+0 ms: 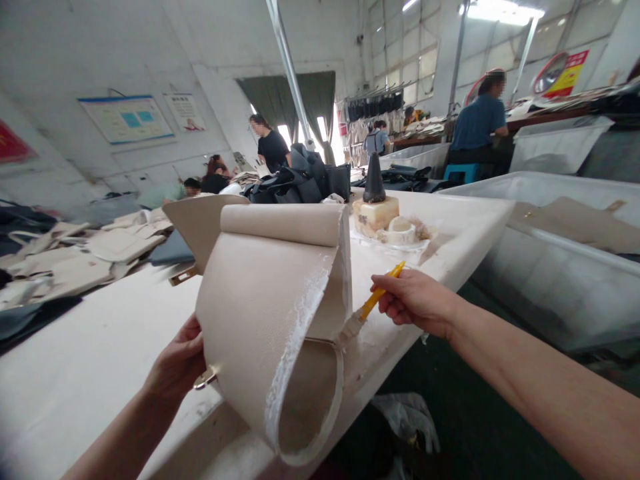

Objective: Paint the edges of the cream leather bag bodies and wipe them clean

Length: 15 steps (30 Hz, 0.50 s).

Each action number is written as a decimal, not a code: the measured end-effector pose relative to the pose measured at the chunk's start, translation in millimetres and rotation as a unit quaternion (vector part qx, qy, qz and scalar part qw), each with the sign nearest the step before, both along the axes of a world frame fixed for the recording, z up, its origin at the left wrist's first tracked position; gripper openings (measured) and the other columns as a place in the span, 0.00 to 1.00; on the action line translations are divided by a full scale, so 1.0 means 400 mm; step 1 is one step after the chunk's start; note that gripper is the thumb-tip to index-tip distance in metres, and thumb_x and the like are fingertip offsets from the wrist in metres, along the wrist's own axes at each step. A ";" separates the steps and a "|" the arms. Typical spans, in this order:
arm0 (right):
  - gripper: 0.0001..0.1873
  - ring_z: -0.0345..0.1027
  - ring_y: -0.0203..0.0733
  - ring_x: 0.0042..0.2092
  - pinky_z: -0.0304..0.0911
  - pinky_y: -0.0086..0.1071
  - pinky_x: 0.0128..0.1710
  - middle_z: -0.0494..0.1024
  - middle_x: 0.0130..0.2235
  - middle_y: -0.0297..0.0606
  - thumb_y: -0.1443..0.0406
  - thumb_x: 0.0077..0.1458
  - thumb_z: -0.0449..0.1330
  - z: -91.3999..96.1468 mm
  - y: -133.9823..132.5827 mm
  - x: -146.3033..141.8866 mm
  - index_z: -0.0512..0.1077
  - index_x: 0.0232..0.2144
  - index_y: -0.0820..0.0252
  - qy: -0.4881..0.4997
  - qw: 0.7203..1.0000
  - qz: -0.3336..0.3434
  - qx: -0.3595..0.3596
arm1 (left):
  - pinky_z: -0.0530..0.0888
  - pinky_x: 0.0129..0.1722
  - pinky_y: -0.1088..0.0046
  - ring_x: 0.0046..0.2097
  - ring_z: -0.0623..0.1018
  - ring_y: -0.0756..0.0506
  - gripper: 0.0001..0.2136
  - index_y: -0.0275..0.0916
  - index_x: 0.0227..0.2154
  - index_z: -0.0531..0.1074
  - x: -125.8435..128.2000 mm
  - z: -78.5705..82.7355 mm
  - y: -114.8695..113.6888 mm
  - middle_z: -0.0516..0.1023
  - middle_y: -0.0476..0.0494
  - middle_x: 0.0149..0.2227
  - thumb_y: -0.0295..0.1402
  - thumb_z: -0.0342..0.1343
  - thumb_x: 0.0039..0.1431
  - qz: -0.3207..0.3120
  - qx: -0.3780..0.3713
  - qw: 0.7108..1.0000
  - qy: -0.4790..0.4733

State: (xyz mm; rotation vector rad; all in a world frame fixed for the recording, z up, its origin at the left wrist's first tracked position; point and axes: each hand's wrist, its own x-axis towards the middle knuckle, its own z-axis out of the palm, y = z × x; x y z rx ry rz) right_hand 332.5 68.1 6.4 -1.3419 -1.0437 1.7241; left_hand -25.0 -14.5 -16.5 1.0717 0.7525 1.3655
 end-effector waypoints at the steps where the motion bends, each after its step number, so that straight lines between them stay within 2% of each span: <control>1: 0.15 0.56 0.28 0.14 0.50 0.18 0.11 0.68 0.15 0.35 0.68 0.64 0.52 0.001 0.004 0.003 0.70 0.24 0.66 0.002 1.000 0.007 0.000 | 0.79 0.31 0.77 0.31 0.81 0.47 0.15 0.41 0.38 0.78 0.001 0.000 0.000 0.83 0.49 0.33 0.27 0.67 0.44 0.000 -0.002 1.000 0.000; 7: 0.15 0.54 0.27 0.13 0.48 0.17 0.11 0.68 0.15 0.33 0.69 0.64 0.51 0.000 0.016 0.019 0.69 0.25 0.65 0.022 0.999 -0.028 0.016 | 0.79 0.30 0.78 0.30 0.81 0.47 0.15 0.41 0.38 0.78 0.006 0.001 -0.001 0.83 0.48 0.33 0.27 0.68 0.44 0.004 0.003 1.000 0.007; 11: 0.15 0.55 0.27 0.13 0.48 0.17 0.11 0.68 0.15 0.35 0.68 0.64 0.52 -0.015 0.012 0.016 0.69 0.25 0.66 0.020 1.000 0.002 0.000 | 0.79 0.29 0.79 0.30 0.81 0.48 0.15 0.41 0.38 0.78 0.006 0.002 -0.001 0.83 0.49 0.32 0.27 0.68 0.43 0.009 -0.002 1.000 0.007; 15: 0.16 0.55 0.27 0.13 0.49 0.17 0.11 0.68 0.15 0.34 0.69 0.64 0.51 -0.017 0.013 0.020 0.69 0.24 0.65 0.032 0.999 -0.014 -0.002 | 0.79 0.30 0.77 0.30 0.81 0.48 0.16 0.41 0.38 0.78 0.006 0.001 -0.001 0.83 0.49 0.33 0.27 0.68 0.43 0.009 -0.009 1.000 0.002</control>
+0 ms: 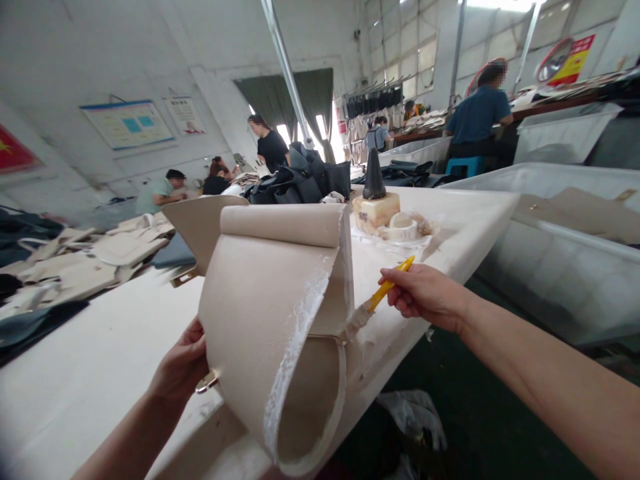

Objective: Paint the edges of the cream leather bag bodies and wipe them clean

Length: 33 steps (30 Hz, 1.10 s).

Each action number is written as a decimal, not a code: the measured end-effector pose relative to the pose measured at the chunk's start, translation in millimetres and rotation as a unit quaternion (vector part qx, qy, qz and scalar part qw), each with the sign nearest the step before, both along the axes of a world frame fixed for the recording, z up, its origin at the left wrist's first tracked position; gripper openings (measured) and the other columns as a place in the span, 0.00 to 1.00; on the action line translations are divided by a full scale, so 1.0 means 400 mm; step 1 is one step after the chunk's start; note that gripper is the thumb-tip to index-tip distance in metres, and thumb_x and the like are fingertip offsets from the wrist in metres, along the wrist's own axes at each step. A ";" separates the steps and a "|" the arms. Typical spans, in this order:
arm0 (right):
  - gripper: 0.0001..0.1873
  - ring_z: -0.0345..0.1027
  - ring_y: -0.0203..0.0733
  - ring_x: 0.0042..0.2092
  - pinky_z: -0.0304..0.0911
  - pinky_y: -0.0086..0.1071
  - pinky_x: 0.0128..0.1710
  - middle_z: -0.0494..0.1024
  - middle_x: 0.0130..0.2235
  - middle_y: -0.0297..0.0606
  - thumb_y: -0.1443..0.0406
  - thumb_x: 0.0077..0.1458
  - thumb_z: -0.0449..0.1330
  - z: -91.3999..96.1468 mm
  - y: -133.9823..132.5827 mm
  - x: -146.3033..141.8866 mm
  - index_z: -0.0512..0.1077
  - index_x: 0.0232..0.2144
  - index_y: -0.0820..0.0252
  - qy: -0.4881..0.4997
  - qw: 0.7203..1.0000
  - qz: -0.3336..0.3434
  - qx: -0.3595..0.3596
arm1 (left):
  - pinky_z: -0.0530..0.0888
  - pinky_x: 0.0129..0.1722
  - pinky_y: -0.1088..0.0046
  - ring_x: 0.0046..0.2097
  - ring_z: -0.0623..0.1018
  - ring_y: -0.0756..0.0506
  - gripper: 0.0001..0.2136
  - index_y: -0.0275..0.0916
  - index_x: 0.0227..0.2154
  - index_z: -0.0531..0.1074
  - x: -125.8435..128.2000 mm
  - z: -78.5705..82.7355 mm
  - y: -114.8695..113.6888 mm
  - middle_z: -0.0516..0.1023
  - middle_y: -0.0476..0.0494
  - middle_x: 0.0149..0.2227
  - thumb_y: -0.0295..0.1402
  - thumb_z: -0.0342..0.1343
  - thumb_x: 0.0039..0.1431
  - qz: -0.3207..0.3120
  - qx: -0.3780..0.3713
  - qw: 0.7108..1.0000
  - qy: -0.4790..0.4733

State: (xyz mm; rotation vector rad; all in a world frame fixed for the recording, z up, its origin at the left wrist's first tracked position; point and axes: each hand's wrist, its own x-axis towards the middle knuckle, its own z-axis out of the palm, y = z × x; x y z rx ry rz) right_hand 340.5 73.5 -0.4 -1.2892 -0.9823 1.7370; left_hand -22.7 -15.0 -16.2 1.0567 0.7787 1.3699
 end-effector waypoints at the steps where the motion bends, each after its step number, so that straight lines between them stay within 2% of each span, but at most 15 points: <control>1: 0.16 0.55 0.27 0.14 0.49 0.17 0.12 0.68 0.15 0.34 0.69 0.64 0.51 0.000 0.002 0.001 0.69 0.24 0.65 0.006 1.000 -0.002 0.000 | 0.79 0.30 0.77 0.30 0.81 0.47 0.16 0.41 0.38 0.78 0.000 -0.001 0.000 0.83 0.48 0.33 0.27 0.68 0.42 0.001 -0.003 1.000 0.000; 9: 0.14 0.56 0.27 0.14 0.48 0.16 0.12 0.67 0.16 0.33 0.66 0.63 0.54 -0.023 0.025 -0.006 0.71 0.26 0.66 0.035 0.994 0.097 -0.029 | 0.79 0.29 0.77 0.30 0.81 0.47 0.16 0.39 0.36 0.77 -0.001 -0.003 0.000 0.82 0.47 0.31 0.27 0.69 0.40 0.014 -0.024 1.000 0.000; 15: 0.13 0.54 0.26 0.14 0.47 0.16 0.12 0.67 0.16 0.33 0.67 0.63 0.53 -0.012 0.037 0.010 0.71 0.27 0.65 0.020 0.998 0.065 0.013 | 0.79 0.30 0.77 0.30 0.81 0.47 0.16 0.41 0.37 0.78 0.001 0.001 -0.002 0.83 0.48 0.32 0.27 0.69 0.41 0.006 -0.026 1.000 0.008; 20: 0.14 0.54 0.27 0.13 0.47 0.17 0.12 0.67 0.15 0.34 0.66 0.63 0.52 -0.010 0.018 -0.012 0.69 0.25 0.65 -0.030 0.996 0.074 0.027 | 0.79 0.30 0.77 0.30 0.81 0.47 0.16 0.41 0.36 0.78 0.004 0.003 -0.001 0.83 0.49 0.32 0.27 0.69 0.41 0.003 -0.019 1.000 0.009; 25: 0.13 0.55 0.30 0.14 0.50 0.20 0.12 0.69 0.16 0.35 0.63 0.59 0.57 0.020 0.005 -0.013 0.70 0.24 0.64 -0.106 0.987 0.005 0.120 | 0.79 0.30 0.77 0.31 0.81 0.47 0.17 0.41 0.37 0.77 0.001 0.002 -0.003 0.83 0.49 0.32 0.28 0.69 0.40 0.008 -0.023 1.000 0.007; 27: 0.17 0.55 0.29 0.15 0.50 0.20 0.12 0.68 0.16 0.36 0.60 0.59 0.57 0.034 -0.006 0.003 0.69 0.20 0.63 -0.120 0.981 -0.018 0.150 | 0.79 0.31 0.77 0.31 0.81 0.48 0.17 0.41 0.37 0.77 -0.002 0.001 -0.004 0.83 0.49 0.32 0.27 0.69 0.40 0.010 -0.020 1.000 0.006; 30: 0.25 0.55 0.29 0.15 0.50 0.21 0.12 0.67 0.16 0.37 0.51 0.56 0.58 0.039 -0.046 0.032 0.66 0.14 0.61 -0.140 0.970 -0.026 0.197 | 0.78 0.30 0.78 0.30 0.81 0.48 0.17 0.40 0.38 0.77 -0.005 0.000 -0.003 0.82 0.49 0.32 0.27 0.69 0.42 0.005 -0.012 1.000 0.001; 33: 0.30 0.59 0.33 0.16 0.55 0.25 0.13 0.69 0.18 0.38 0.40 0.50 0.56 0.024 -0.112 0.041 0.68 0.17 0.58 -0.186 0.950 -0.035 0.250 | 0.78 0.29 0.78 0.30 0.80 0.48 0.17 0.39 0.38 0.76 -0.008 -0.003 -0.002 0.82 0.49 0.32 0.27 0.68 0.42 -0.001 -0.007 1.000 -0.010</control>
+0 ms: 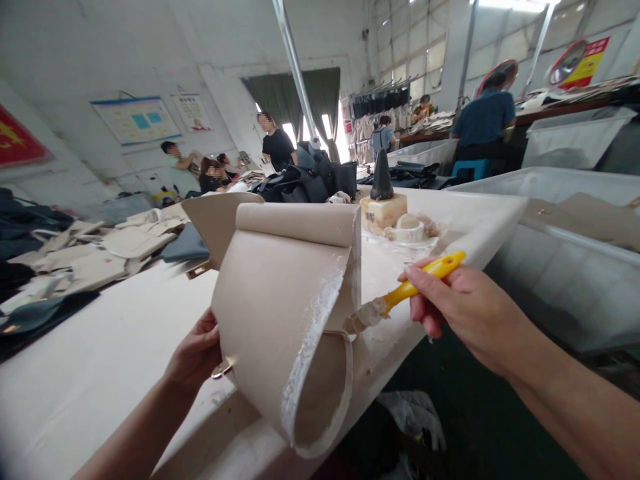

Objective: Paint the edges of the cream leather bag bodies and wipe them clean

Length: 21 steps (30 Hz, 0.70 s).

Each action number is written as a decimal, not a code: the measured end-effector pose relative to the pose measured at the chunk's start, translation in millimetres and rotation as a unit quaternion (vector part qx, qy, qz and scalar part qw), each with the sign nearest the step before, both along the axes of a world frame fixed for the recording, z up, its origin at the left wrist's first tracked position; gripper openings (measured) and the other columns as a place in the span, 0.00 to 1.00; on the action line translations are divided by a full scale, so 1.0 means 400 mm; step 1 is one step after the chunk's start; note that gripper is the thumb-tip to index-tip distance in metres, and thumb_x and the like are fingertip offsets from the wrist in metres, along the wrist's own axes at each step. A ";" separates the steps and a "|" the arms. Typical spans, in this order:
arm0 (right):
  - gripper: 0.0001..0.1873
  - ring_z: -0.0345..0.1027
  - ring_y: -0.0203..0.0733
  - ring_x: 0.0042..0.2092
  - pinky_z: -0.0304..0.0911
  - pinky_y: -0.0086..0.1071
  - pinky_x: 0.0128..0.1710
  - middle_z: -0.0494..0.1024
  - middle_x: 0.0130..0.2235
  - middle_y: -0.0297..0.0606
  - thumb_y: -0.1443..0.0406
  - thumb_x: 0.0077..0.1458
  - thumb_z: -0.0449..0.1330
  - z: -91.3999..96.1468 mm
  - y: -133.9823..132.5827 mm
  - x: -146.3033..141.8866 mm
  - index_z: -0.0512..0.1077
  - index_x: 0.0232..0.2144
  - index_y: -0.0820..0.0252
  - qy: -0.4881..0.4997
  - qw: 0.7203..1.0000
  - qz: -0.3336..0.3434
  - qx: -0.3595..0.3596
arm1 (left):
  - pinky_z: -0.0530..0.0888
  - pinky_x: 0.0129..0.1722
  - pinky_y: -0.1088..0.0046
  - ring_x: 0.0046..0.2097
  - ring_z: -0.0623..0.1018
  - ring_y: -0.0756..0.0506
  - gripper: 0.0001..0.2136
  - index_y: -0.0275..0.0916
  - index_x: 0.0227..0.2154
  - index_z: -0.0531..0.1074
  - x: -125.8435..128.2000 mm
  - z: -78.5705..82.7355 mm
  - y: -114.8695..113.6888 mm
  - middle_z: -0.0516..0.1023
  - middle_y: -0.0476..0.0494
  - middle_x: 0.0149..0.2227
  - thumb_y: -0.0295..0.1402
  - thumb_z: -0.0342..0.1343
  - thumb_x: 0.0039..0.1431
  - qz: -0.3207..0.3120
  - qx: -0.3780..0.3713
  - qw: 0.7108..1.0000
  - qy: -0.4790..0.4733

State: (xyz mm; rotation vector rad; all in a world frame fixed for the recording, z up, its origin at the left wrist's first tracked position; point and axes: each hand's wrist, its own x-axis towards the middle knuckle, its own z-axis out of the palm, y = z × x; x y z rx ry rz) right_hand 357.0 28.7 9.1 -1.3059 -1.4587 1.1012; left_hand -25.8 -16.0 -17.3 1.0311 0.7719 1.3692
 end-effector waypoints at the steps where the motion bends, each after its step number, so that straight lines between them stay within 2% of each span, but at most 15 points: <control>1: 0.31 0.60 0.35 0.17 0.57 0.27 0.14 0.70 0.19 0.39 0.37 0.49 0.55 -0.008 -0.025 -0.005 0.69 0.19 0.57 -0.029 0.999 -0.008 0.015 | 0.78 0.30 0.78 0.30 0.80 0.48 0.16 0.39 0.38 0.76 -0.001 -0.001 0.000 0.82 0.48 0.32 0.27 0.68 0.42 0.000 0.000 1.000 -0.004; 4: 0.32 0.64 0.40 0.17 0.62 0.32 0.17 0.71 0.19 0.39 0.35 0.49 0.51 -0.035 -0.097 -0.041 0.70 0.24 0.56 -0.103 0.993 -0.026 0.052 | 0.78 0.30 0.77 0.30 0.80 0.47 0.17 0.38 0.38 0.75 -0.002 -0.005 0.001 0.82 0.47 0.32 0.27 0.69 0.41 0.002 -0.002 1.000 -0.012; 9: 0.23 0.67 0.42 0.19 0.63 0.33 0.19 0.72 0.20 0.37 0.44 0.56 0.50 -0.067 -0.162 -0.092 0.69 0.28 0.54 -0.133 0.987 -0.018 0.094 | 0.77 0.31 0.77 0.30 0.80 0.48 0.16 0.37 0.36 0.76 -0.002 -0.011 0.002 0.82 0.47 0.32 0.28 0.69 0.41 0.003 0.004 1.000 -0.018; 15: 0.21 0.68 0.44 0.20 0.64 0.34 0.20 0.72 0.20 0.37 0.45 0.55 0.52 -0.032 -0.181 -0.093 0.69 0.31 0.54 -0.133 0.979 -0.080 0.131 | 0.76 0.33 0.76 0.31 0.80 0.48 0.18 0.36 0.38 0.75 -0.001 -0.019 0.002 0.82 0.46 0.32 0.27 0.69 0.40 0.005 0.003 1.000 -0.025; 18: 0.18 0.68 0.44 0.20 0.64 0.34 0.21 0.72 0.20 0.36 0.48 0.57 0.51 -0.026 -0.191 -0.113 0.68 0.29 0.53 -0.144 0.979 -0.048 0.133 | 0.76 0.35 0.76 0.33 0.80 0.48 0.19 0.36 0.38 0.76 -0.004 -0.028 0.004 0.82 0.46 0.34 0.27 0.69 0.39 0.003 0.006 1.000 -0.029; 21: 0.17 0.67 0.43 0.19 0.62 0.33 0.20 0.71 0.19 0.35 0.50 0.58 0.51 -0.036 -0.211 -0.136 0.66 0.24 0.53 -0.158 0.982 -0.014 0.104 | 0.76 0.36 0.75 0.33 0.80 0.48 0.18 0.37 0.39 0.76 -0.008 -0.034 0.005 0.82 0.46 0.34 0.27 0.69 0.40 -0.005 0.015 0.999 -0.034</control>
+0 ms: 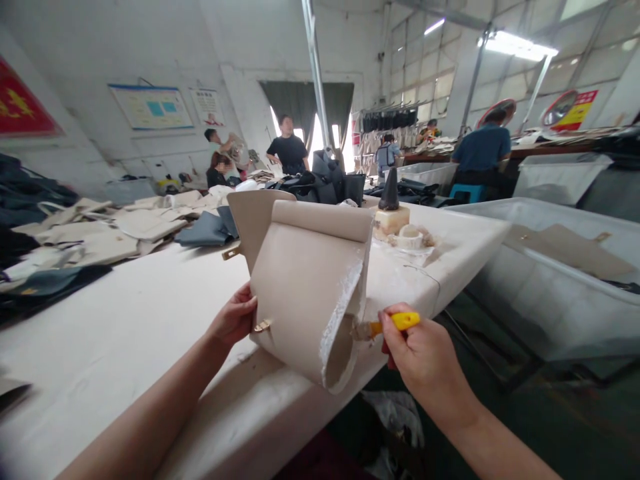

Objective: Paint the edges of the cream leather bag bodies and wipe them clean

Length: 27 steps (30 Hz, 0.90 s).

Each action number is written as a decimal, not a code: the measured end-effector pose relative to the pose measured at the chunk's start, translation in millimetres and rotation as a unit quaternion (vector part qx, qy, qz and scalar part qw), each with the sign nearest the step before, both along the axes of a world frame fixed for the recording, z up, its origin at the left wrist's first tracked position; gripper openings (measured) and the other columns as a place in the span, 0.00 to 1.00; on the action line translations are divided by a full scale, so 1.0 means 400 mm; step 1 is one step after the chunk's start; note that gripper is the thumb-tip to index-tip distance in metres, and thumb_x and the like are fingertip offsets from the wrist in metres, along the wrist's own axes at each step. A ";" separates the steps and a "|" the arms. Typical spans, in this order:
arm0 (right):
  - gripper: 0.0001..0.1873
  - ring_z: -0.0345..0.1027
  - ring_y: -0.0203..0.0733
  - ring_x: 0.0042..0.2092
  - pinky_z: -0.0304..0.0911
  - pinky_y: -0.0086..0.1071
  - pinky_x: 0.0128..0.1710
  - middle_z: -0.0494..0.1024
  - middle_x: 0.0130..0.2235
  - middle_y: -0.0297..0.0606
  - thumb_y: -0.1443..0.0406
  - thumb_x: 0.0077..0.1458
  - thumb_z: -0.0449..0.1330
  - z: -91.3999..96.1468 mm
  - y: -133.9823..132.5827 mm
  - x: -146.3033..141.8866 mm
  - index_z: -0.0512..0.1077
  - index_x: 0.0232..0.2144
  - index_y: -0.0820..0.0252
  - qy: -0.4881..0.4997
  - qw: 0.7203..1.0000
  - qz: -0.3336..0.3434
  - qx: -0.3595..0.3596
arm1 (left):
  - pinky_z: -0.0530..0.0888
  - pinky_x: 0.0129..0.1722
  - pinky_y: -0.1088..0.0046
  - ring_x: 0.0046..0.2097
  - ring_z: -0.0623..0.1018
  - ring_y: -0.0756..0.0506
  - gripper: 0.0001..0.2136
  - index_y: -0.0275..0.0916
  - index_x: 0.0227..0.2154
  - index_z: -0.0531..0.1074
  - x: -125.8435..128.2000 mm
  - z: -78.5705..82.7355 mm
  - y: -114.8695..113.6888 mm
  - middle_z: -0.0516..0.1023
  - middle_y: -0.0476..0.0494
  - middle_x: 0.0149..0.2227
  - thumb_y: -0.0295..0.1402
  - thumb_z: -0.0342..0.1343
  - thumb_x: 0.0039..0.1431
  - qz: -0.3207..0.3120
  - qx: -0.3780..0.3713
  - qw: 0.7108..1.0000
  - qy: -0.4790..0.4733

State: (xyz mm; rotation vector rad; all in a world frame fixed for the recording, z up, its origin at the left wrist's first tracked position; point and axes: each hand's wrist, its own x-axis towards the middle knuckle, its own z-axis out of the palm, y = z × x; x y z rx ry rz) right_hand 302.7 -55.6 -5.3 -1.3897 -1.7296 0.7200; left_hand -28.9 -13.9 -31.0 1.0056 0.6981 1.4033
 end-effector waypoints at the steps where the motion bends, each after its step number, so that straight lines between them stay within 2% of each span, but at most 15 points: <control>1: 0.17 0.67 0.43 0.18 0.62 0.33 0.20 0.72 0.19 0.35 0.51 0.57 0.50 -0.003 -0.008 -0.005 0.66 0.24 0.52 -0.002 1.000 0.002 -0.016 | 0.75 0.36 0.75 0.33 0.80 0.48 0.18 0.37 0.39 0.76 -0.001 -0.001 0.000 0.82 0.46 0.34 0.27 0.69 0.40 -0.003 0.003 1.000 -0.001; 5: 0.19 0.65 0.42 0.16 0.61 0.32 0.18 0.70 0.15 0.35 0.51 0.56 0.49 -0.002 -0.039 -0.010 0.66 0.20 0.52 -0.012 0.998 -0.005 -0.055 | 0.75 0.35 0.74 0.33 0.80 0.47 0.19 0.37 0.39 0.75 -0.004 -0.005 -0.001 0.82 0.46 0.34 0.27 0.68 0.41 -0.013 0.011 1.000 -0.002; 10: 0.21 0.64 0.40 0.15 0.61 0.31 0.17 0.68 0.13 0.36 0.51 0.54 0.48 0.021 -0.052 -0.007 0.64 0.15 0.52 -0.011 0.997 -0.023 -0.074 | 0.75 0.35 0.74 0.33 0.80 0.47 0.18 0.37 0.39 0.75 -0.010 -0.010 -0.001 0.82 0.46 0.34 0.27 0.68 0.41 -0.015 0.009 1.000 -0.007; 16: 0.22 0.63 0.40 0.16 0.61 0.31 0.17 0.70 0.15 0.38 0.49 0.51 0.50 0.024 -0.057 0.007 0.65 0.15 0.54 0.018 0.992 -0.054 -0.115 | 0.75 0.35 0.75 0.33 0.80 0.48 0.18 0.36 0.38 0.76 -0.011 -0.010 -0.003 0.82 0.46 0.34 0.27 0.68 0.41 -0.015 0.012 1.000 -0.009; 18: 0.22 0.64 0.41 0.16 0.62 0.31 0.18 0.70 0.15 0.38 0.48 0.52 0.50 0.013 -0.050 0.016 0.66 0.16 0.54 0.021 0.993 -0.061 -0.094 | 0.75 0.35 0.74 0.33 0.80 0.47 0.18 0.36 0.39 0.75 -0.011 -0.011 -0.002 0.82 0.46 0.34 0.27 0.68 0.41 -0.016 0.013 1.000 -0.009; 23: 0.22 0.67 0.44 0.19 0.63 0.34 0.20 0.73 0.18 0.36 0.46 0.51 0.52 -0.021 -0.006 0.035 0.70 0.28 0.56 0.067 0.991 -0.119 0.006 | 0.75 0.36 0.74 0.33 0.80 0.47 0.19 0.36 0.39 0.75 -0.015 -0.016 0.002 0.82 0.46 0.35 0.26 0.68 0.40 -0.019 0.011 1.000 -0.008; 27: 0.22 0.67 0.42 0.19 0.63 0.33 0.22 0.72 0.17 0.36 0.45 0.52 0.52 -0.028 0.007 0.034 0.69 0.24 0.55 0.066 0.992 -0.109 0.009 | 0.75 0.36 0.74 0.33 0.80 0.47 0.18 0.36 0.39 0.75 -0.017 -0.014 0.001 0.82 0.46 0.34 0.27 0.68 0.40 -0.021 0.009 1.000 -0.003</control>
